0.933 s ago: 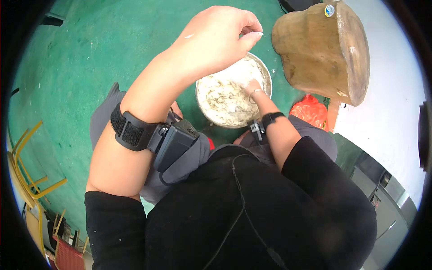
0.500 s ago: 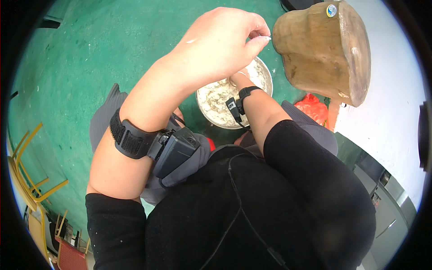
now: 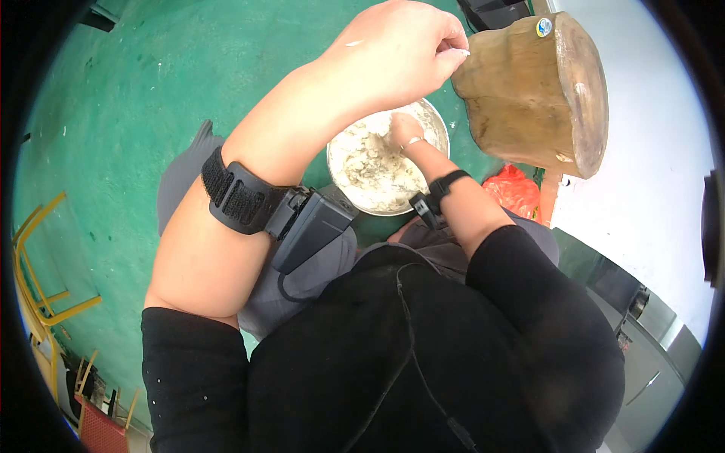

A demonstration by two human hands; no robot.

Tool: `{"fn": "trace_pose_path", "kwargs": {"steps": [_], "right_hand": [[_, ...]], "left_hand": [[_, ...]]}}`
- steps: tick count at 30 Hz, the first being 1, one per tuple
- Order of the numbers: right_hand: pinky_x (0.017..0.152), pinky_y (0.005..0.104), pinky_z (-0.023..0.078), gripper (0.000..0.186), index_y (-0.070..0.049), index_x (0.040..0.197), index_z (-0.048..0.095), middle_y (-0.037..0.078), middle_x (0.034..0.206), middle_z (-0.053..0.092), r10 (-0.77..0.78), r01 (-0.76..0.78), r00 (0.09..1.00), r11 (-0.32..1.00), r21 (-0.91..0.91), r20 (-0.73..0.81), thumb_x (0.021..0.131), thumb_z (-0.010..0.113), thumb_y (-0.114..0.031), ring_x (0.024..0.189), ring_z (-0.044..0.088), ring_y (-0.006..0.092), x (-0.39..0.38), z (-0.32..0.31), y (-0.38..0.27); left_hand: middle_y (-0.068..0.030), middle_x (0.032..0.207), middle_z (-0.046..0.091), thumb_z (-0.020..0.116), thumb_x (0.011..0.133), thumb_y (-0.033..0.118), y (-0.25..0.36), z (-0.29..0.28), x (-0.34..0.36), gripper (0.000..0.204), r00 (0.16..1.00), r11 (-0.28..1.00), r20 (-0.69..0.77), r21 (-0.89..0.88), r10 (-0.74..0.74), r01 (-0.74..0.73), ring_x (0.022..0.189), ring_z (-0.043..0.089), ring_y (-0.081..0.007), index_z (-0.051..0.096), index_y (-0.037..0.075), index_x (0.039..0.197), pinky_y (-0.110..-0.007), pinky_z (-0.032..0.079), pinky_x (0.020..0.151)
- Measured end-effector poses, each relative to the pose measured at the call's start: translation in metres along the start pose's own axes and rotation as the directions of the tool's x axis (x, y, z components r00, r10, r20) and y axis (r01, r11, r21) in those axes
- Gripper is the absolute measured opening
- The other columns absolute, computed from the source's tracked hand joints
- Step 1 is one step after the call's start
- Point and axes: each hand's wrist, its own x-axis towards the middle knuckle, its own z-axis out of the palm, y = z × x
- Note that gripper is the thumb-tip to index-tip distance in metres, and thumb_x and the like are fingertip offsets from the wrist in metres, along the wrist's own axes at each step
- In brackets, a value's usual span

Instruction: The person mixes dough in a bowl by hand, repeatedly pressing and folding the mixture. After kneading the dough, the person lifts the bowl and carries it across the room.

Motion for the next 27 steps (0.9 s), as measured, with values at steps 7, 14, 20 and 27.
{"fn": "trace_pose_path", "kwargs": {"steps": [7, 14, 20, 27], "right_hand": [[0.074, 0.0369, 0.048, 0.018, -0.008, 0.084, 0.063, 0.016, 0.084, 0.063, -0.040, 0.082, 0.966, 0.984, -0.156, 0.256, 0.068, 0.055, -0.011, 0.083, 0.061, 0.0291, -0.080, -0.025, 0.003], [0.074, 0.0359, 0.048, 0.018, -0.006, 0.084, 0.063, 0.015, 0.085, 0.063, -0.027, 0.069, 0.957, 0.988, -0.137, 0.289, 0.075, 0.049, -0.008, 0.084, 0.061, 0.0273, -0.067, -0.003, -0.001], [0.074, 0.0338, 0.049, 0.022, -0.011, 0.096, 0.063, 0.011, 0.096, 0.063, 0.023, 0.092, 0.898, 0.967, -0.239, 0.440, 0.075, 0.055, -0.011, 0.093, 0.060, 0.0228, -0.023, 0.001, -0.011], [0.075, 0.0331, 0.049, 0.024, -0.013, 0.095, 0.063, 0.009, 0.098, 0.063, -0.006, 0.084, 0.923, 0.979, -0.187, 0.384, 0.071, 0.061, -0.010, 0.092, 0.060, 0.0227, -0.004, 0.004, -0.015]], "left_hand": [[-0.0139, 0.086, 0.064, 0.056, 0.080, 0.018, 0.000, 0.013, 0.003, 0.024, 1.000, 1.000, 0.029, -0.002, 0.003, -0.003, 0.079, 0.062, -0.0222, 0.063, 0.001, 0.093, -0.032, 0.048, 0.070], [-0.0108, 0.084, 0.064, 0.055, 0.080, 0.018, -0.013, 0.017, 0.000, 0.022, 0.997, 0.996, 0.074, 0.084, 0.018, -0.024, 0.074, 0.061, -0.0192, 0.063, 0.001, 0.092, -0.029, 0.048, 0.064], [-0.0111, 0.084, 0.064, 0.055, 0.081, 0.018, -0.018, 0.016, 0.004, 0.022, 0.997, 0.997, 0.071, 0.069, -0.036, 0.031, 0.076, 0.061, -0.0191, 0.063, 0.000, 0.092, -0.029, 0.048, 0.064], [-0.0119, 0.085, 0.064, 0.054, 0.081, 0.019, -0.025, 0.013, 0.008, 0.023, 0.998, 0.995, 0.067, 0.102, 0.005, -0.012, 0.079, 0.062, -0.0207, 0.062, -0.001, 0.092, -0.031, 0.048, 0.068]]}}
